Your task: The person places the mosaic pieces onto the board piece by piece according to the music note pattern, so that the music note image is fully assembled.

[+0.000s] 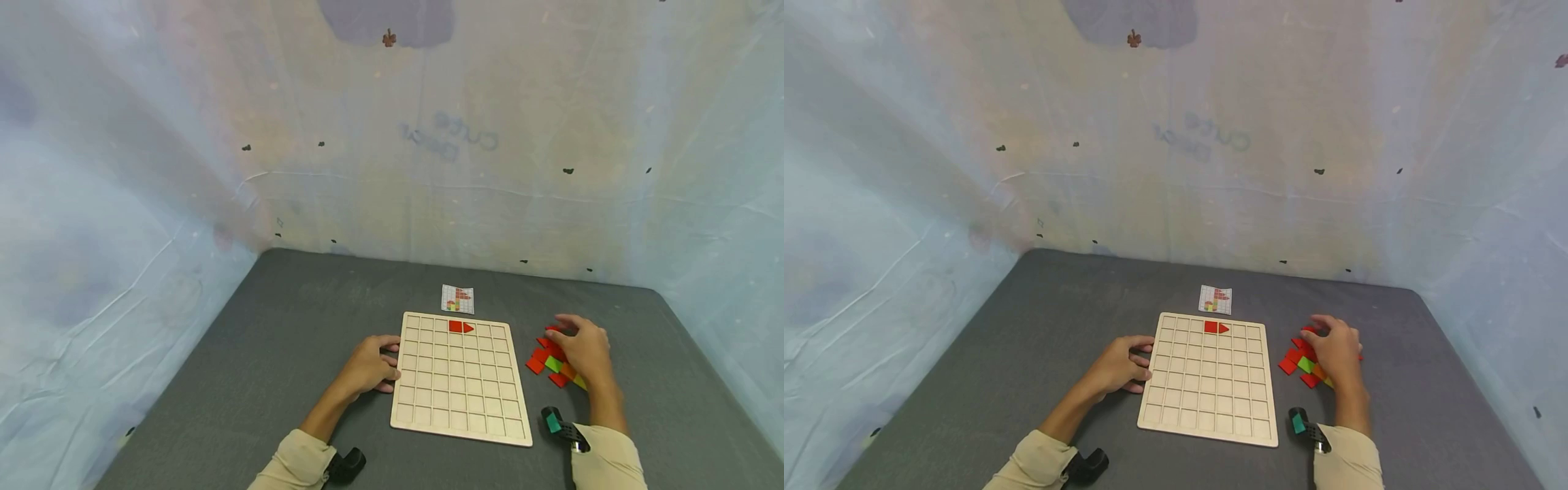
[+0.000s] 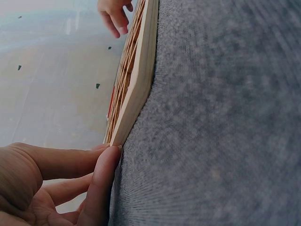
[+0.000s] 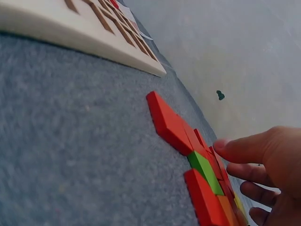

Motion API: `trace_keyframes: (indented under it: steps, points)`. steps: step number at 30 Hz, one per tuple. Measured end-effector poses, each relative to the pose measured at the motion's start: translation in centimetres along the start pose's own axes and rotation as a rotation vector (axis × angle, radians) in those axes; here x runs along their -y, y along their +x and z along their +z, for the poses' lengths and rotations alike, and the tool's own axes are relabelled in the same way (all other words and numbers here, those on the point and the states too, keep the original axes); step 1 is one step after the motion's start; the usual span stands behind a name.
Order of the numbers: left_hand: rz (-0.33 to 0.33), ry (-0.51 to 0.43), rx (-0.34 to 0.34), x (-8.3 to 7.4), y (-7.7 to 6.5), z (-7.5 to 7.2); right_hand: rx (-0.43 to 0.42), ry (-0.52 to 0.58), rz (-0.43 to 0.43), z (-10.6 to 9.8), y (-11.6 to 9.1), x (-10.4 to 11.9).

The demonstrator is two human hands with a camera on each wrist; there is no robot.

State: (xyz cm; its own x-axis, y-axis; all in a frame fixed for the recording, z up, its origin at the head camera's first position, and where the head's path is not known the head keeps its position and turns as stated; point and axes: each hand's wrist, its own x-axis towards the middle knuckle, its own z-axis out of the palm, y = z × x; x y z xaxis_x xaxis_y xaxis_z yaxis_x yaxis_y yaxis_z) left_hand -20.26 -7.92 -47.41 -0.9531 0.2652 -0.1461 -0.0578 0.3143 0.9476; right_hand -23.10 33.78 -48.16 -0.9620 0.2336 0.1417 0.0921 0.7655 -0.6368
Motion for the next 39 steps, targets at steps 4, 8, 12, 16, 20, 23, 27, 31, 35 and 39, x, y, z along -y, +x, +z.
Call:
trace_keyframes:
  steps: [4,8,12,16,20,23,27,31,35,39]
  points:
    - [0.003,0.003,-0.002,0.00,0.05,-0.03,0.010,-0.019,0.031,-0.04,0.17,-0.15]
    - [0.002,0.005,-0.003,0.01,0.08,-0.03,0.020,-0.035,0.049,-0.04,0.28,-0.20]
    - [0.002,0.000,-0.002,0.02,0.06,-0.02,0.025,-0.028,0.044,-0.01,0.30,-0.17]
    - [-0.001,-0.006,0.003,-0.05,-0.01,-0.06,0.027,-0.014,0.042,0.07,0.24,0.05]
    - [-0.006,-0.003,0.007,-0.12,-0.10,-0.07,0.028,-0.030,0.053,0.14,0.26,0.22]
    - [-0.007,-0.001,0.007,-0.14,-0.11,-0.06,0.028,-0.047,0.065,0.20,0.31,0.28]
    - [-0.004,-0.004,0.007,-0.11,-0.08,-0.06,0.029,-0.055,0.070,0.16,0.34,0.33]
    - [-0.002,-0.008,0.008,-0.03,-0.05,-0.06,0.037,-0.073,0.083,0.11,0.32,0.43]
    - [0.000,-0.004,0.009,-0.02,-0.09,-0.06,0.053,-0.087,0.104,0.01,0.34,0.58]
    - [0.004,-0.001,0.008,-0.11,-0.19,-0.08,0.077,-0.110,0.097,-0.07,0.40,0.55]
